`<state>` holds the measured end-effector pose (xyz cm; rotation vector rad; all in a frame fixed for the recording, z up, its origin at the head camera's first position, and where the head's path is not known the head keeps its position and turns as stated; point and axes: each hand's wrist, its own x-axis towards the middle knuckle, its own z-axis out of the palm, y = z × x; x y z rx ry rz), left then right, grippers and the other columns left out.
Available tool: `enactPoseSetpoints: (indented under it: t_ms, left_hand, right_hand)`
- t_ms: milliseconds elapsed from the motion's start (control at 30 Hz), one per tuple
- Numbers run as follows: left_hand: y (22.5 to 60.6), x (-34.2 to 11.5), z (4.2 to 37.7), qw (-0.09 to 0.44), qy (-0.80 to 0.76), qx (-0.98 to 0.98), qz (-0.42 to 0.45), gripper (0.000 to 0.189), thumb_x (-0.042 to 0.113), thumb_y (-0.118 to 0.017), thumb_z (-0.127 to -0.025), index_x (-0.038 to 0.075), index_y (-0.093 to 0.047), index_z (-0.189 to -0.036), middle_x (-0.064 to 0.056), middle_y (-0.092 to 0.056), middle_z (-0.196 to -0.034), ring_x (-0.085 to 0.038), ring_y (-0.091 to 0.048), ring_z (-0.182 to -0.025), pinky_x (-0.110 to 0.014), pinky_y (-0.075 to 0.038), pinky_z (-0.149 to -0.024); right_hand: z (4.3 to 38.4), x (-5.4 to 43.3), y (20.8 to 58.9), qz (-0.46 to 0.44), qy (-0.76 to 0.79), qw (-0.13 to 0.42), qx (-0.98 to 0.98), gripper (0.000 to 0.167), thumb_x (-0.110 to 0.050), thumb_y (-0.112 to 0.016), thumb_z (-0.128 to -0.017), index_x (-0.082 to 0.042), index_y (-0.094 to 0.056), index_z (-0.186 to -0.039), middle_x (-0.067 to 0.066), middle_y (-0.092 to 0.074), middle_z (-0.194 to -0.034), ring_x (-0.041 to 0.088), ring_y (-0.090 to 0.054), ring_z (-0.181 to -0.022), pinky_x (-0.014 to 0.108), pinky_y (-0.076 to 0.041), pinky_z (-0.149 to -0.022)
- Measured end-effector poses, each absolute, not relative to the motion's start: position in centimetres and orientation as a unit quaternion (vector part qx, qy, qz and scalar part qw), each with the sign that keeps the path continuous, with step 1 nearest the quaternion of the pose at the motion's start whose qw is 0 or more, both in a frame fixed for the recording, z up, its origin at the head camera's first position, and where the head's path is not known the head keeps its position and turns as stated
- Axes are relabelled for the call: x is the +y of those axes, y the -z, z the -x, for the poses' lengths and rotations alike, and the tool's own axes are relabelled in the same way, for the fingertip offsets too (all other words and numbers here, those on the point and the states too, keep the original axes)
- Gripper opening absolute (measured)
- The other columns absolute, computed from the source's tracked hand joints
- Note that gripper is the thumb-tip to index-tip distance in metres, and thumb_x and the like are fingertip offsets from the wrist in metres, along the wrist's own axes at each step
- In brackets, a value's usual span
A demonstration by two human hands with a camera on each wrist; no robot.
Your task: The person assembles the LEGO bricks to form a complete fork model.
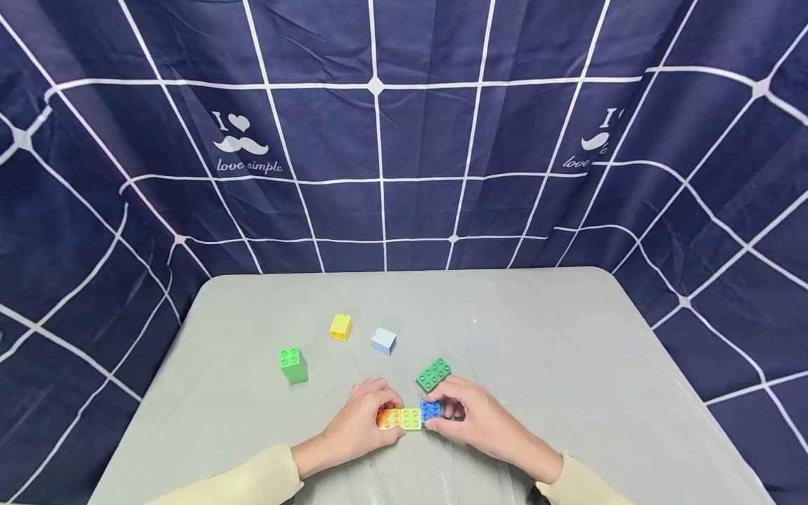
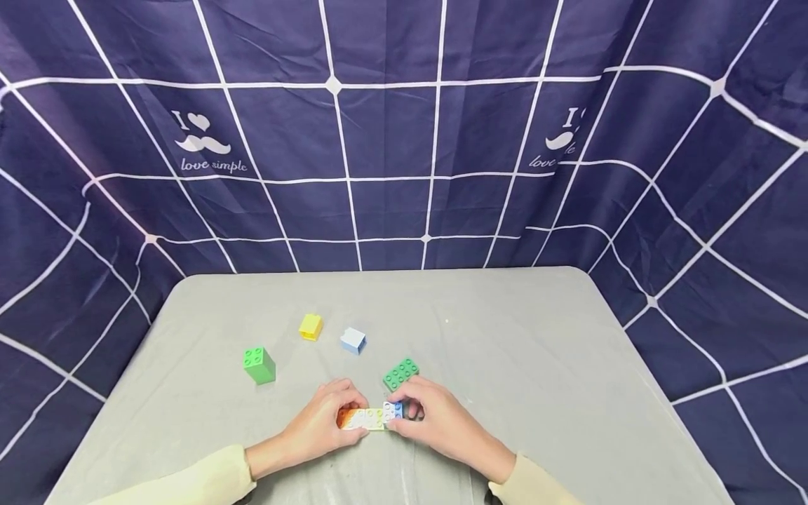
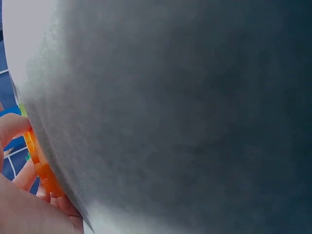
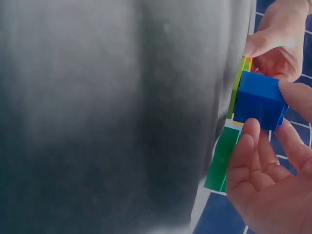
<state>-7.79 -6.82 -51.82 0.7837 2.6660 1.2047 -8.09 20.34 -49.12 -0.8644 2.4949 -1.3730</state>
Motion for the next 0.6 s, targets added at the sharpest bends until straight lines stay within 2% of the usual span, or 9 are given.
enactPoseSetpoints:
  t_ms: [133,400,600]
  left_hand:
    - [51.98,-6.89,7.73,0.055,-0.396,0.879,-0.260,0.024,0.018,-0.094,-0.083,0.018,-0.075,-0.099,0.018,-0.056,-0.092,-0.003,-0.050,-0.090,-0.031,-0.038,-0.084]
    - [51.88,-7.00,7.53,0.058,-0.396,0.881,-0.253,0.024,0.018,-0.095,-0.083,0.017,-0.076,-0.099,0.018,-0.056,-0.093,-0.003,-0.050,-0.090,-0.032,-0.039,-0.085]
    - [51.59,-6.93,7.41,0.059,-0.401,0.878,-0.256,0.023,0.016,-0.096,-0.085,0.014,-0.079,-0.100,0.016,-0.057,-0.094,-0.003,-0.050,-0.089,-0.032,-0.039,-0.085]
  right_hand:
    - [7.97,20.29,49.06,0.285,0.455,0.089,0.839,0.023,-0.027,-0.088,-0.096,-0.023,-0.076,-0.115,-0.006,-0.066,-0.099,0.019,-0.064,-0.081,0.028,-0.054,-0.069]
    - [8.26,20.40,49.16,0.291,0.461,0.112,0.831,0.023,-0.028,-0.087,-0.097,-0.022,-0.076,-0.116,-0.007,-0.067,-0.099,0.008,-0.061,-0.080,0.027,-0.055,-0.069]
    - [8.04,20.44,49.04,0.297,0.466,0.098,0.828,0.022,-0.024,-0.087,-0.096,-0.020,-0.076,-0.115,-0.007,-0.067,-0.100,0.007,-0.061,-0.079,0.027,-0.055,-0.069]
